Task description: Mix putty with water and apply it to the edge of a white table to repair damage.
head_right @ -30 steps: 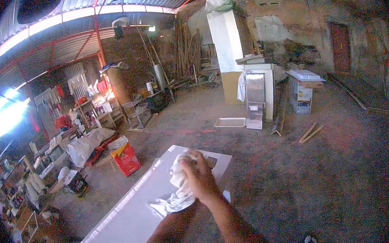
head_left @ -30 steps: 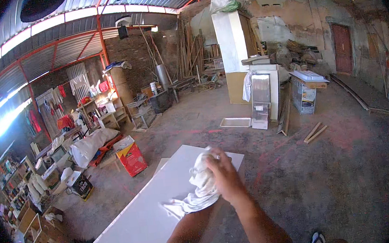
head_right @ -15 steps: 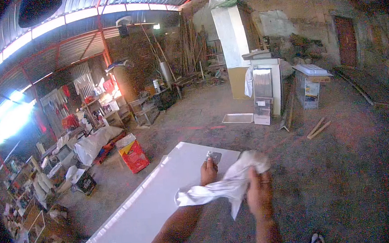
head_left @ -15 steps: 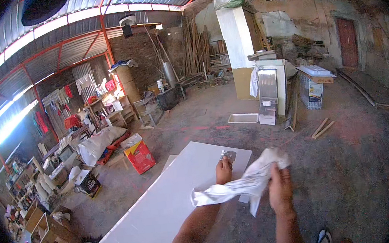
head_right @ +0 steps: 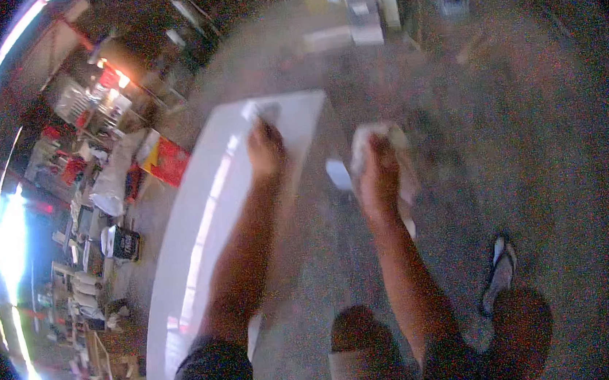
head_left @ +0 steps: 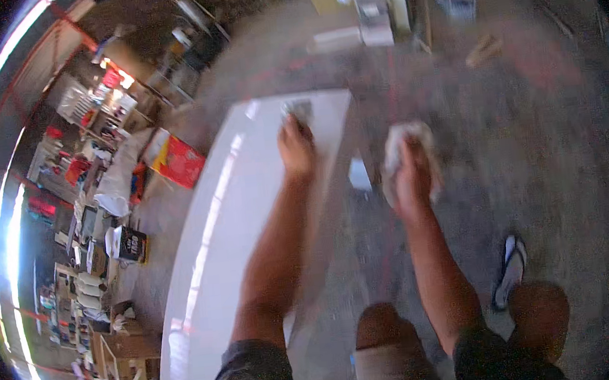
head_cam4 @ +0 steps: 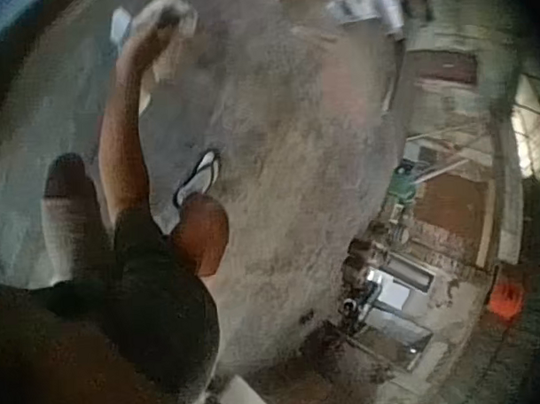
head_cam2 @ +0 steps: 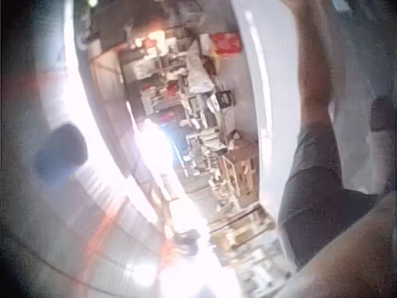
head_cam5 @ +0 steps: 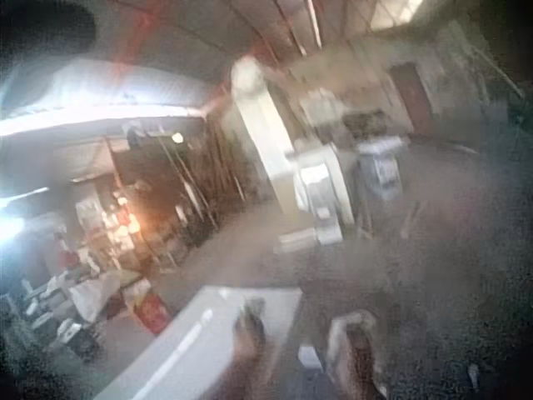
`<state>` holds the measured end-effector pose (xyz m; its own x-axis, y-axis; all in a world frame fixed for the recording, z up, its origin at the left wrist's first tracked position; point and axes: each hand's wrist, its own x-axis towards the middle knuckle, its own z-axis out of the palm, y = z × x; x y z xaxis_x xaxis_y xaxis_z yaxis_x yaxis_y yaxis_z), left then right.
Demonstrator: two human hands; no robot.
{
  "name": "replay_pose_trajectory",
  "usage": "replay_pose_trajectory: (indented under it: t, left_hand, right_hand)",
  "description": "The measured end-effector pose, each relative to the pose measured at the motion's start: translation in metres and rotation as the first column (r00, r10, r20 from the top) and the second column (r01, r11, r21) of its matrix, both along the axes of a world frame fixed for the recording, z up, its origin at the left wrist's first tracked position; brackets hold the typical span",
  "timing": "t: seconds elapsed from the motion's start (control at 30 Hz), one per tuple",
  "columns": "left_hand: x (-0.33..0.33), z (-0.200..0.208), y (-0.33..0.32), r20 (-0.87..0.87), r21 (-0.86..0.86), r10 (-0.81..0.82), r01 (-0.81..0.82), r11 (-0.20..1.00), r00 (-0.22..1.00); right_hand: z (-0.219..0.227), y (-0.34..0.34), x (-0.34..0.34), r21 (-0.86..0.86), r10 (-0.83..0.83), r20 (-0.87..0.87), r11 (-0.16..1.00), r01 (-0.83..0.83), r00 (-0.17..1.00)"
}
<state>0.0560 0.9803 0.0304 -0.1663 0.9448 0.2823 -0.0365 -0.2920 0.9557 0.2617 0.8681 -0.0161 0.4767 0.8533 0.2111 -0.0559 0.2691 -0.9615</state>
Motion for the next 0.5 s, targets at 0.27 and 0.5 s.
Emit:
replay_pose_trajectory:
  t: [0.27, 0.5]
  left_hand:
    - [-0.001, 0.024, -0.009, -0.019, -0.091, 0.042, -0.044, 0.995, 0.999]
    - [0.006, 0.031, -0.015, 0.076, -0.116, -0.025, 0.034, 0.993, 0.997]
  right_hand:
    - [-0.054, 0.011, -0.091, 0.045, 0.044, 0.051, 0.998, -0.046, 0.998]
    - [-0.039, 0.088, -0.06, 0.196, -0.078, 0.496, 0.98, -0.024, 0.865]
